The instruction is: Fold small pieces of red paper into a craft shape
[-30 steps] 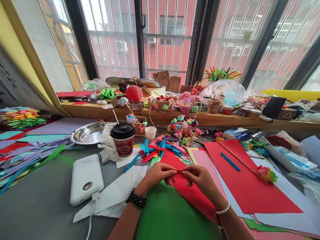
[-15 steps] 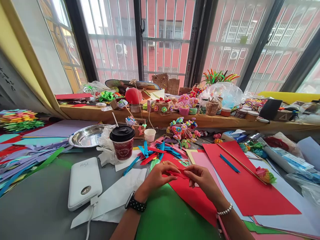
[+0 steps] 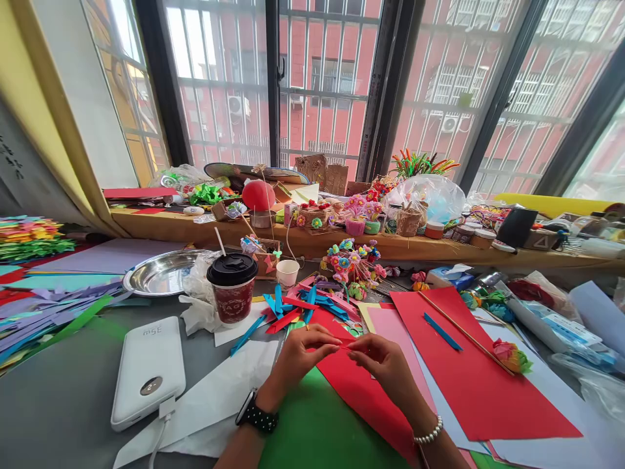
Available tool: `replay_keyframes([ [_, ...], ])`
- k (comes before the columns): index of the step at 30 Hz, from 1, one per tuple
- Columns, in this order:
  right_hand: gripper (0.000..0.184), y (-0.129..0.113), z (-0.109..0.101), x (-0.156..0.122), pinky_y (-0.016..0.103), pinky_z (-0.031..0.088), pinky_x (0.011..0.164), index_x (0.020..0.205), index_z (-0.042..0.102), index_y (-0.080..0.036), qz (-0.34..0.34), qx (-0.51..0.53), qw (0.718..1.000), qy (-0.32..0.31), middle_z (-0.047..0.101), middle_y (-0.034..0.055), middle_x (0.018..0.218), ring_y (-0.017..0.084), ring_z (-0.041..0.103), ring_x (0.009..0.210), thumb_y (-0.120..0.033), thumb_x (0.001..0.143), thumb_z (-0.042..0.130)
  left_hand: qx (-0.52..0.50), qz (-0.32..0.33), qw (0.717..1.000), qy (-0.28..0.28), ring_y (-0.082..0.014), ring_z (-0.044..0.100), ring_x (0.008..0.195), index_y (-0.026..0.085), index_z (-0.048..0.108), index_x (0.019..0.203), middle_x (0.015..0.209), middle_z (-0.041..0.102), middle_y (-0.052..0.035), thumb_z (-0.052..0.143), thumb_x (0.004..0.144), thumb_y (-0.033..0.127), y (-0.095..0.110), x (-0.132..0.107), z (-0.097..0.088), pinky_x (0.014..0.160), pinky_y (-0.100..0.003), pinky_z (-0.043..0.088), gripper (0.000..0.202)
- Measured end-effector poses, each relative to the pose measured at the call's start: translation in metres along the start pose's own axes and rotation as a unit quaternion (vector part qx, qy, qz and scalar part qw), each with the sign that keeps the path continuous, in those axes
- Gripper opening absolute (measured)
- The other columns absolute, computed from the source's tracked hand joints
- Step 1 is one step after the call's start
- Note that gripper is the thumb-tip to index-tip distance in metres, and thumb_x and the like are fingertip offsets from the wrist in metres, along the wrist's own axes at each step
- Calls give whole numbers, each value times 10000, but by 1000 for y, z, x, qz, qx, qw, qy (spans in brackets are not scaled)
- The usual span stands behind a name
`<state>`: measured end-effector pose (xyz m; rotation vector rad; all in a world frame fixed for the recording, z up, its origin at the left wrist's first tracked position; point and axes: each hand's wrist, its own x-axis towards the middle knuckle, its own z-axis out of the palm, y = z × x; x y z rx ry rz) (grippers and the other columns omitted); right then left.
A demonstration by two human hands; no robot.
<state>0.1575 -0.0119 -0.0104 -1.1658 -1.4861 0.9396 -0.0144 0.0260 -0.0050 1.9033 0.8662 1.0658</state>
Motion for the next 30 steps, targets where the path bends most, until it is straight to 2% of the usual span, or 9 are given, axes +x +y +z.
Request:
replay_keyframes([
  [7,196,-1,3,0,236,456,544,634,612,-158,28,85,996,3,611,22,613,144,565,576,-353,649,606,-85,-21,996,21,-158,574,644,145,650,669,702,605,-56,589,663,275,-3,-3,7,574,-236,470,143],
  [11,214,1,5,0,243,461,574,650,615,-149,31,107,994,10,626,45,663,159,577,622,-363,653,601,-112,-32,993,26,-161,576,656,135,629,644,705,596,-54,597,654,273,-3,-3,9,584,-244,479,142],
  [20,209,0,7,-1,267,471,605,671,598,-144,17,109,994,26,619,58,687,177,580,659,-353,655,597,-179,-73,981,33,-136,581,597,126,552,594,675,583,-21,634,608,266,-3,-2,11,576,-246,479,162],
  [30,153,0,8,-4,241,469,571,718,597,-161,4,92,995,42,609,28,627,157,577,617,-310,688,577,-204,-81,974,54,-139,598,571,127,512,583,637,598,-19,639,601,287,-5,-3,16,557,-244,489,206],
])
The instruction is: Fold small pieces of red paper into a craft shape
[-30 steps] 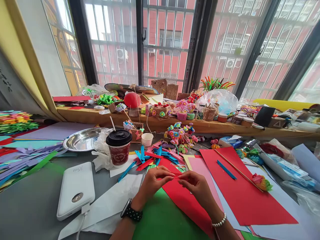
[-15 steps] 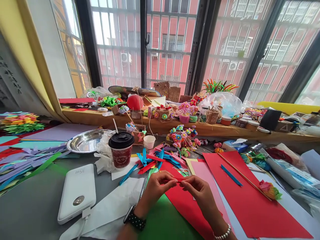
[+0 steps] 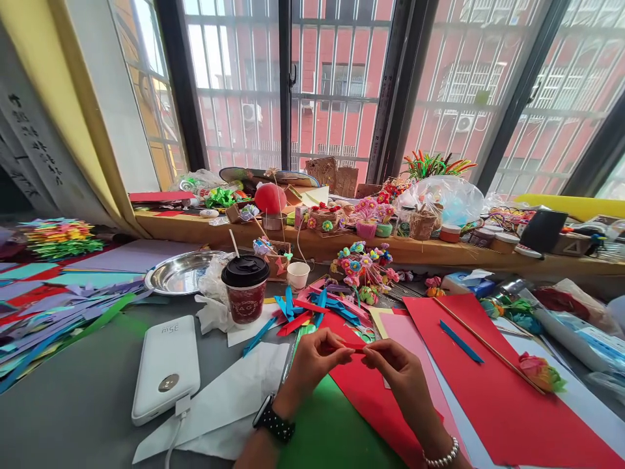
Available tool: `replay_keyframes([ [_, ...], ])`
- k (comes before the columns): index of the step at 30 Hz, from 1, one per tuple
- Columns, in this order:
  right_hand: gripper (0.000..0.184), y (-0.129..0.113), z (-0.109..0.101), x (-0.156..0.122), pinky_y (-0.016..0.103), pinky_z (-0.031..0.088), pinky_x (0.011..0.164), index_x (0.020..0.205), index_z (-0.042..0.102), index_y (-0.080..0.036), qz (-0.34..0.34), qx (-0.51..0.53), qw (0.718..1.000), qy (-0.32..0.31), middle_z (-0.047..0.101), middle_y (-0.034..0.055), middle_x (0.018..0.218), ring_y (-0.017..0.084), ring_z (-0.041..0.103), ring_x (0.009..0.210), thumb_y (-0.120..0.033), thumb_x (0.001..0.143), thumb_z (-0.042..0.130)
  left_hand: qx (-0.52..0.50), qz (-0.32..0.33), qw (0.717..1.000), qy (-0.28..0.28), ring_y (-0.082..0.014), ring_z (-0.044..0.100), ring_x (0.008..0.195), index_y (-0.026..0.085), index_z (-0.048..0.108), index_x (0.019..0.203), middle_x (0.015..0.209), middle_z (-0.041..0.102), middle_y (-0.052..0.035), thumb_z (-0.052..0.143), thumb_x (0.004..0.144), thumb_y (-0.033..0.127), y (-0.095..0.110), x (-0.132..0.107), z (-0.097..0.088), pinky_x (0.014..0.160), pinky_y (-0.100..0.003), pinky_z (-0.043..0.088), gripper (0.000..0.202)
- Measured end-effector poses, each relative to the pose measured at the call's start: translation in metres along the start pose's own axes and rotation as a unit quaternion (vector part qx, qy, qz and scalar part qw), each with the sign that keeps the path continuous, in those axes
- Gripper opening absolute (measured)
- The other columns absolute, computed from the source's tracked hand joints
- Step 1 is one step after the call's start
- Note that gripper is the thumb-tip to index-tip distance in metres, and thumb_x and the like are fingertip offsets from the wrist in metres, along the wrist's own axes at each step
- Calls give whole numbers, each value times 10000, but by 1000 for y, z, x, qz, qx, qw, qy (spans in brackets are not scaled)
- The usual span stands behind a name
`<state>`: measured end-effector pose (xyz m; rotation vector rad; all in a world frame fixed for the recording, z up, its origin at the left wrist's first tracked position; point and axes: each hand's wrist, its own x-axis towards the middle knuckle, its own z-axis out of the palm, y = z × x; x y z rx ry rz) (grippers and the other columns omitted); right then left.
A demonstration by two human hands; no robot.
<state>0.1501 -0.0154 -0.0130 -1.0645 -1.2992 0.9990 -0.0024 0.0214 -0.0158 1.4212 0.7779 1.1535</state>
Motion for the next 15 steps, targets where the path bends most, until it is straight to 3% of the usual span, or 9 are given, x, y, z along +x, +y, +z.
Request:
replay_keyframes([
  [6,152,0,-2,1,244,471,567,680,604,-153,-4,5,1000,6,610,23,603,150,582,599,-304,667,598,-11,-4,1000,1,-138,606,567,136,464,545,649,621,-10,684,541,262,1,1,-4,560,-242,494,253],
  [15,157,-1,-2,1,236,467,563,649,596,-154,4,14,1000,-11,614,17,607,142,585,591,-310,651,612,13,2,1000,-27,-144,608,574,141,453,555,638,620,-16,655,588,240,3,0,-9,534,-231,485,227],
])
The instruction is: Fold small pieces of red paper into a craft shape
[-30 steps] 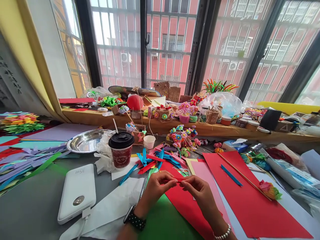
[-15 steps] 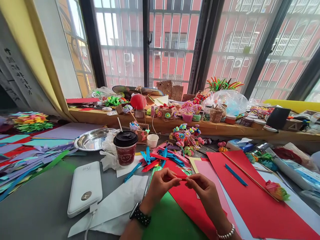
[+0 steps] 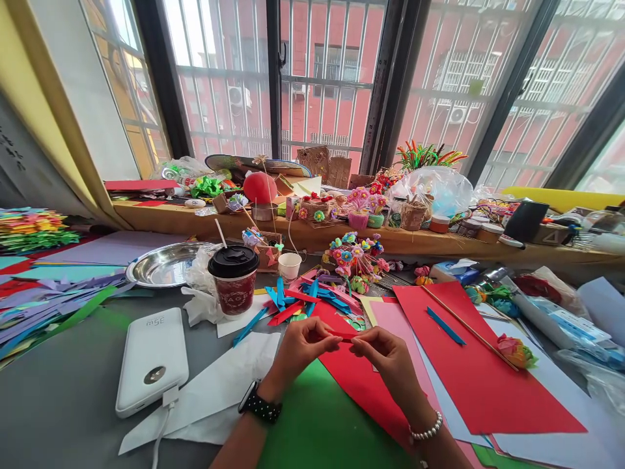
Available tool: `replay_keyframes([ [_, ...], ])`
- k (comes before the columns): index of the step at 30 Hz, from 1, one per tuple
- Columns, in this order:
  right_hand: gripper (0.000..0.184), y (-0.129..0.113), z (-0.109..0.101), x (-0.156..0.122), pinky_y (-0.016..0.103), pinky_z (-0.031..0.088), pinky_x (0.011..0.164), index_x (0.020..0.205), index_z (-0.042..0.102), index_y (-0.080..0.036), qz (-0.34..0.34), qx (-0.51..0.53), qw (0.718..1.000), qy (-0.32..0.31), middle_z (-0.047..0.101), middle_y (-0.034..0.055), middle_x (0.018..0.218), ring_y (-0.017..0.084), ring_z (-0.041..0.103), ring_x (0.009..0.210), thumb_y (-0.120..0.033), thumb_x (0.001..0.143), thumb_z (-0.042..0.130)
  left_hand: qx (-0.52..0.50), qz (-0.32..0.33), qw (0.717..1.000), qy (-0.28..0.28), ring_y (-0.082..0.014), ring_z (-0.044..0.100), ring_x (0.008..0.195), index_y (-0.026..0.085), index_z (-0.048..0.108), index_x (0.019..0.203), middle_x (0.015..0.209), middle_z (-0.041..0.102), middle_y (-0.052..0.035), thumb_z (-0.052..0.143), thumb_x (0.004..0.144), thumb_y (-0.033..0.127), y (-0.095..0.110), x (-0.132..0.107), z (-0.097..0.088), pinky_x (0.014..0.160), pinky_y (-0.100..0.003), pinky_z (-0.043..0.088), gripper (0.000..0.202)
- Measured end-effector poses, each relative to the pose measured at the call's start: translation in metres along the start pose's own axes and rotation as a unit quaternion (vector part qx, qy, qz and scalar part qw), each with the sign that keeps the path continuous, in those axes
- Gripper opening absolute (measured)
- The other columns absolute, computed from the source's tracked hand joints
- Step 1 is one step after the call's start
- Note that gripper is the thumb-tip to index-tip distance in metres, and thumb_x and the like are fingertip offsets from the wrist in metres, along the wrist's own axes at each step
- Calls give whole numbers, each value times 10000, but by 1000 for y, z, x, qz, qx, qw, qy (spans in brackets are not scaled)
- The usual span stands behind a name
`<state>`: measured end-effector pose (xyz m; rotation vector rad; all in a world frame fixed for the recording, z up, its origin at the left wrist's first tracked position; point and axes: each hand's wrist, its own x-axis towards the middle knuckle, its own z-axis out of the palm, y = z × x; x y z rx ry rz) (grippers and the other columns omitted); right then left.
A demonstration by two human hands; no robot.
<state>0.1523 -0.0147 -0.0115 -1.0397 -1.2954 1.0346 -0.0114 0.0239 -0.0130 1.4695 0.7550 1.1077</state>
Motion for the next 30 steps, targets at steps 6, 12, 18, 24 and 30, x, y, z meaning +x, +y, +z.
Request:
replay_keyframes([
  [6,159,-1,1,-1,221,456,539,653,584,-158,0,-3,1000,8,594,5,588,133,577,571,-317,667,594,-28,-6,1000,4,-133,608,549,140,461,562,609,605,4,653,595,226,0,0,2,520,-217,486,212],
  [12,173,1,3,-1,219,447,526,673,582,-156,6,-11,1000,20,598,17,575,140,575,569,-328,684,574,-19,-6,1000,16,-134,607,539,136,486,567,609,610,-3,645,602,249,0,0,4,513,-218,484,198],
  [18,187,-4,6,-2,222,455,533,667,580,-148,7,-1,1000,28,587,23,577,141,568,568,-335,677,581,-1,-13,1000,17,-137,603,544,138,481,568,596,591,3,645,600,271,0,0,5,518,-220,480,213],
  [24,217,3,7,0,260,477,553,788,557,-173,-6,15,999,34,605,29,666,158,576,586,-346,662,592,-17,-25,999,23,-145,602,532,141,507,643,556,569,17,648,583,323,1,1,6,523,-238,477,238],
  [30,186,-1,7,0,278,487,573,740,555,-164,-11,-3,1000,27,599,35,678,170,586,610,-337,676,578,61,-9,998,-10,-144,594,564,142,633,790,657,617,-37,588,650,312,2,2,3,550,-241,465,225],
])
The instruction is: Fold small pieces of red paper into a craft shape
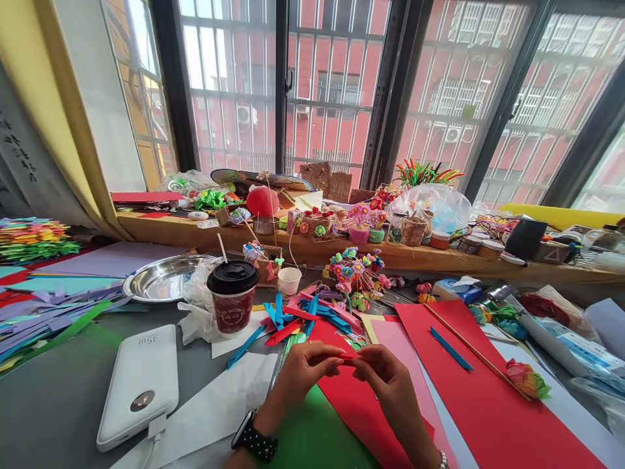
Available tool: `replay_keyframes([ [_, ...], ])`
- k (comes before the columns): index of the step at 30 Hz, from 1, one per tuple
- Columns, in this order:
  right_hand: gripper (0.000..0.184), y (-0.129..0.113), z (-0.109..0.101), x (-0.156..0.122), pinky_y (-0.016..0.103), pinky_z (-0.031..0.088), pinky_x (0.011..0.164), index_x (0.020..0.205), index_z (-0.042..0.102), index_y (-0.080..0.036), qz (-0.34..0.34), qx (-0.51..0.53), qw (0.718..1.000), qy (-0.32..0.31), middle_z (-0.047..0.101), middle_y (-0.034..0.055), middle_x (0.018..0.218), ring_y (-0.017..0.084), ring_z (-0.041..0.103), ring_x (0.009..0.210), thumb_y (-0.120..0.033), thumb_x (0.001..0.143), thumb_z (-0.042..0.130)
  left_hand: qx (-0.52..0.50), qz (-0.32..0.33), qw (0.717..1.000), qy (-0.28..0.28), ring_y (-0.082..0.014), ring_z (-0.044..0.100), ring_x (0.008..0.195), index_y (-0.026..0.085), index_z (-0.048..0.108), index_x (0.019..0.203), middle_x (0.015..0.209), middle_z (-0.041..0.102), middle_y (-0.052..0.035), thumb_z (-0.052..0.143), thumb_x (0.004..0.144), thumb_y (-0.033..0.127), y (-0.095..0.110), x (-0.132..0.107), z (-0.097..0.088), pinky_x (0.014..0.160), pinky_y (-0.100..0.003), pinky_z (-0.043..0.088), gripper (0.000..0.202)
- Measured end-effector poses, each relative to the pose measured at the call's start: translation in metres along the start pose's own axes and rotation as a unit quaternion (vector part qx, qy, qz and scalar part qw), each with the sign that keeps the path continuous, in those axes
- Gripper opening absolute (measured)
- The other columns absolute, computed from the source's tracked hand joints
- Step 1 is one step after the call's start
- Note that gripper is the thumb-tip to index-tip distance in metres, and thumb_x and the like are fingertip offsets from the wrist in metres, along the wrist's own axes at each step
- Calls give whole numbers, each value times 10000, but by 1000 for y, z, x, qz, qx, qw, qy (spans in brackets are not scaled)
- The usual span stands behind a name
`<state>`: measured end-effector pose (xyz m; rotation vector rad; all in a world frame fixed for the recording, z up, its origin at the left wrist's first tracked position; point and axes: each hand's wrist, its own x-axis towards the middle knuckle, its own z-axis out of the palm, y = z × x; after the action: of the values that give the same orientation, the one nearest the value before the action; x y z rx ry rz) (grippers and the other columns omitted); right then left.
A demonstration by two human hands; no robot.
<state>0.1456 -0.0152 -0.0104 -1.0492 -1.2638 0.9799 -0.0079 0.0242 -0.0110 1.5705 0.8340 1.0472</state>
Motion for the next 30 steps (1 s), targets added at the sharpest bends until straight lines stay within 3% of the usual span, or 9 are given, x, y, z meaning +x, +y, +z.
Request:
replay_keyframes([
  [5,168,0,-1,-1,275,494,591,737,579,-168,-19,-31,999,-6,615,29,677,169,596,626,-327,683,576,20,0,1000,-9,-139,574,563,145,650,730,600,625,-38,593,646,297,-3,1,-3,537,-222,450,183],
  [10,216,7,-8,1,287,499,610,811,602,-182,-28,-87,996,1,648,48,750,191,605,680,-337,660,597,22,-16,999,24,-148,586,560,136,653,718,579,636,-38,598,636,303,-4,2,-4,542,-223,457,194],
  [17,201,3,-12,3,264,494,572,763,618,-169,-1,-58,998,-5,639,35,668,162,605,604,-347,682,571,48,0,998,44,-152,597,562,158,659,734,607,650,-37,589,643,311,-4,0,-5,529,-214,467,191],
  [30,244,4,-10,3,239,472,512,683,607,-145,30,-53,998,9,609,32,569,150,584,527,-385,671,569,86,32,996,22,-140,587,555,164,656,763,649,636,-44,552,684,312,-1,0,-4,520,-211,458,198],
])
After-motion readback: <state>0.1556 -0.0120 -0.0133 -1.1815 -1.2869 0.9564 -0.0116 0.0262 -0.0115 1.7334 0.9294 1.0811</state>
